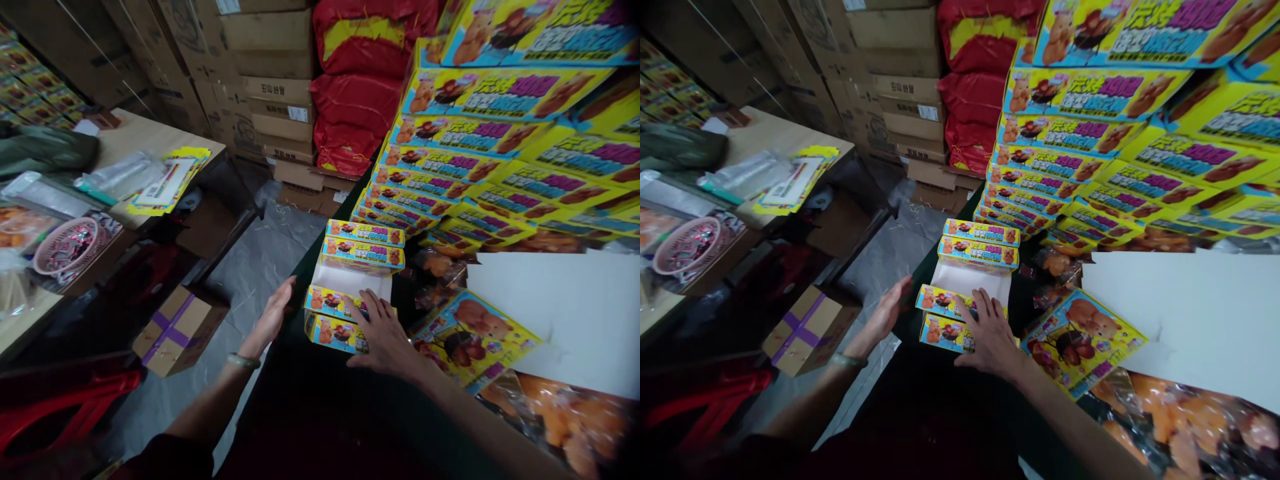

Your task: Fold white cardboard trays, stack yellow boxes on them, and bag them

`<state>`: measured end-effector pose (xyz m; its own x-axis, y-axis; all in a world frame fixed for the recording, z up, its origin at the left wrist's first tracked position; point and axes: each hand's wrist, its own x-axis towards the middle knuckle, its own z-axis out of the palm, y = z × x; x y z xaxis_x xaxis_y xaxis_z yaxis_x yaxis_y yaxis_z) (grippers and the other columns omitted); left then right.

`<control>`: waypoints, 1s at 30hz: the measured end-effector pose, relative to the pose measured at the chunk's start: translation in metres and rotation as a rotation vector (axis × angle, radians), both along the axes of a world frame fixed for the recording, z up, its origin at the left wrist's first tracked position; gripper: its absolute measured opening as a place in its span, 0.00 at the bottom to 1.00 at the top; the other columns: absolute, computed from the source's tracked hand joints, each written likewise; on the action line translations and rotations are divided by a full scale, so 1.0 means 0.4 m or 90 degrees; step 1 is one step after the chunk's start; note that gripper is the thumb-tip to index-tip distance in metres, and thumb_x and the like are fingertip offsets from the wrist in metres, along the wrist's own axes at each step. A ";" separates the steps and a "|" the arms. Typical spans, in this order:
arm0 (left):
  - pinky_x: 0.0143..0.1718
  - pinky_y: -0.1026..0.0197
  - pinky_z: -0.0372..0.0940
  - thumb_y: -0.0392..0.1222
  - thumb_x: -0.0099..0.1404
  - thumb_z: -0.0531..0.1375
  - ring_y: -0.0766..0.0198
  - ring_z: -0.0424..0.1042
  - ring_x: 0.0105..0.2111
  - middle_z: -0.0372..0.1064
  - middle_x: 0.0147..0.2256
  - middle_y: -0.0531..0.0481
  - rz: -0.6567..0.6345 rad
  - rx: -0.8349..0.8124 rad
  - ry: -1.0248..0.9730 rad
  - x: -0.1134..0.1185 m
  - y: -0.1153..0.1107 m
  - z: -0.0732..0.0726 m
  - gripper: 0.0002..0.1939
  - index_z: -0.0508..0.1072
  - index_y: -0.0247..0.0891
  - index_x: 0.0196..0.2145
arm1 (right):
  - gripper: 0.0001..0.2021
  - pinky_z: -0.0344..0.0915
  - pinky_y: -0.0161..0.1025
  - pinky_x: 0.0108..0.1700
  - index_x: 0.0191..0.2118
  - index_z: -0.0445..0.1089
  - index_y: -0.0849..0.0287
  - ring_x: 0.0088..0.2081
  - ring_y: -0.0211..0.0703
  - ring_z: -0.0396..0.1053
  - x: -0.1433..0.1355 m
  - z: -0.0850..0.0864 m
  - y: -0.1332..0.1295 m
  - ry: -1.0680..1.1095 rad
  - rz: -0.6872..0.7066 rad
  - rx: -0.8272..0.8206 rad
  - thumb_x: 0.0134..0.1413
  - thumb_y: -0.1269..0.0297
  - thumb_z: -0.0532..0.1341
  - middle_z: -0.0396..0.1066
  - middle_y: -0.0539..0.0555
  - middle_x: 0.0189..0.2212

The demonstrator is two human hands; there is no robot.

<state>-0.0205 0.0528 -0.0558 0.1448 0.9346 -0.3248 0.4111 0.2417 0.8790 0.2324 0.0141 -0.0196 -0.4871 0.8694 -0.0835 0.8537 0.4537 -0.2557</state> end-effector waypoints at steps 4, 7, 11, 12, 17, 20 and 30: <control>0.40 0.60 0.64 0.60 0.59 0.53 0.59 0.67 0.41 0.67 0.43 0.44 -0.078 -0.009 -0.108 0.087 0.045 0.066 0.27 0.67 0.35 0.46 | 0.53 0.46 0.59 0.57 0.64 0.42 0.60 0.63 0.65 0.34 0.044 -0.020 -0.032 0.063 -0.011 0.063 0.35 0.39 0.63 0.37 0.67 0.63; 0.36 0.62 0.64 0.57 0.59 0.55 0.62 0.67 0.34 0.68 0.34 0.48 -0.092 -0.001 -0.081 0.128 0.052 0.065 0.23 0.68 0.34 0.41 | 0.44 0.44 0.62 0.57 0.63 0.44 0.59 0.63 0.65 0.36 0.081 -0.035 -0.075 0.117 -0.219 0.114 0.45 0.40 0.57 0.39 0.66 0.63; 0.36 0.64 0.64 0.52 0.60 0.55 0.64 0.67 0.34 0.67 0.33 0.50 -0.122 0.016 -0.051 0.146 0.043 0.040 0.17 0.66 0.36 0.41 | 0.39 0.53 0.57 0.55 0.63 0.41 0.63 0.58 0.59 0.53 0.093 -0.083 -0.133 0.326 -0.492 -0.015 0.53 0.45 0.52 0.51 0.67 0.58; 0.36 0.63 0.64 0.51 0.61 0.54 0.64 0.67 0.34 0.68 0.33 0.50 -0.133 0.011 -0.045 0.143 0.041 0.034 0.17 0.66 0.36 0.41 | 0.38 0.55 0.54 0.56 0.63 0.40 0.63 0.56 0.56 0.56 0.088 -0.093 -0.142 0.389 -0.508 -0.065 0.53 0.46 0.52 0.53 0.65 0.57; 0.38 0.60 0.66 0.51 0.61 0.52 0.62 0.69 0.35 0.70 0.36 0.47 -0.204 -0.010 0.015 0.092 0.064 0.034 0.18 0.68 0.34 0.41 | 0.39 0.58 0.48 0.54 0.62 0.45 0.64 0.51 0.53 0.62 0.058 -0.097 -0.157 0.495 -0.594 -0.174 0.50 0.46 0.56 0.60 0.63 0.52; 0.50 0.49 0.59 0.55 0.54 0.58 0.51 0.64 0.47 0.67 0.44 0.41 -0.221 0.027 0.093 0.090 0.089 0.074 0.20 0.72 0.34 0.36 | 0.44 0.61 0.48 0.51 0.62 0.43 0.66 0.48 0.52 0.65 0.052 -0.077 -0.154 0.533 -0.654 -0.239 0.45 0.44 0.58 0.63 0.63 0.50; 0.52 0.37 0.45 0.63 0.30 0.67 0.34 0.51 0.54 0.44 0.59 0.31 -0.742 0.308 0.494 0.263 0.025 0.146 0.66 0.41 0.42 0.62 | 0.38 0.65 0.48 0.48 0.55 0.56 0.65 0.45 0.52 0.68 0.066 -0.055 -0.173 0.638 -0.759 -0.214 0.38 0.49 0.63 0.67 0.62 0.45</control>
